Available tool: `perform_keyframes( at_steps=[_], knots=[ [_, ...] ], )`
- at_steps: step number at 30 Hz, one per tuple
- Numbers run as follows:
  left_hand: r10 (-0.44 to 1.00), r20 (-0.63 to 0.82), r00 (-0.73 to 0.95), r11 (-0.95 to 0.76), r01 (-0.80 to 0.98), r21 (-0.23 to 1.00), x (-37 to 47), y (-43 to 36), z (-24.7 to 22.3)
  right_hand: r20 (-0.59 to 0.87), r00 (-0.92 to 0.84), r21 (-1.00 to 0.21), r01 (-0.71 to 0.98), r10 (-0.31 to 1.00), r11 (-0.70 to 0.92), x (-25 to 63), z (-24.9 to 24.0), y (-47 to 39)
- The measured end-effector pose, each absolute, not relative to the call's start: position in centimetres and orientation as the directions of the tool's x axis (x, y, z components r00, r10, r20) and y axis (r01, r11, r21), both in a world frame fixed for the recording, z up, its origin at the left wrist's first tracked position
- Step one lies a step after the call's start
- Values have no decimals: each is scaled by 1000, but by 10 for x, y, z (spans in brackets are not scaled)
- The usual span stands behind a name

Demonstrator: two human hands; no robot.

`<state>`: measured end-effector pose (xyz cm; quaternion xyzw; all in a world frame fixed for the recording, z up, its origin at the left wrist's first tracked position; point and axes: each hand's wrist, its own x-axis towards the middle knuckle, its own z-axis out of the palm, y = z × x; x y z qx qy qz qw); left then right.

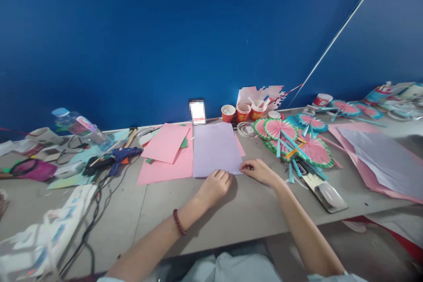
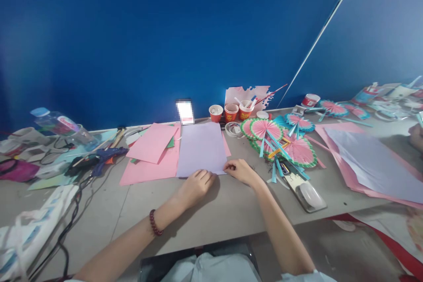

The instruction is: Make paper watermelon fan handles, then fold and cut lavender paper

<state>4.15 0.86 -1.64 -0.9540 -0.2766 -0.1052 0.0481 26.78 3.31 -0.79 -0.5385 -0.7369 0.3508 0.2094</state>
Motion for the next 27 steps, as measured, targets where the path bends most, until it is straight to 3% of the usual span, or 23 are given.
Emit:
perform_keyframes(
  at_steps=[5,17,27],
  knots=[
    [596,223,772,-784,619,-47,55,4,-20,-85,-320,-741,653,944,155,265,-3,32],
    [680,300,670,-719,688,94,59,-2,-32,-92,-315,-756,639,945,139,269,-4,32],
    [688,296,663,-705,707,54,61,-5,-26,-94,-276,-736,666,957,120,268,-3,33]
  ],
)
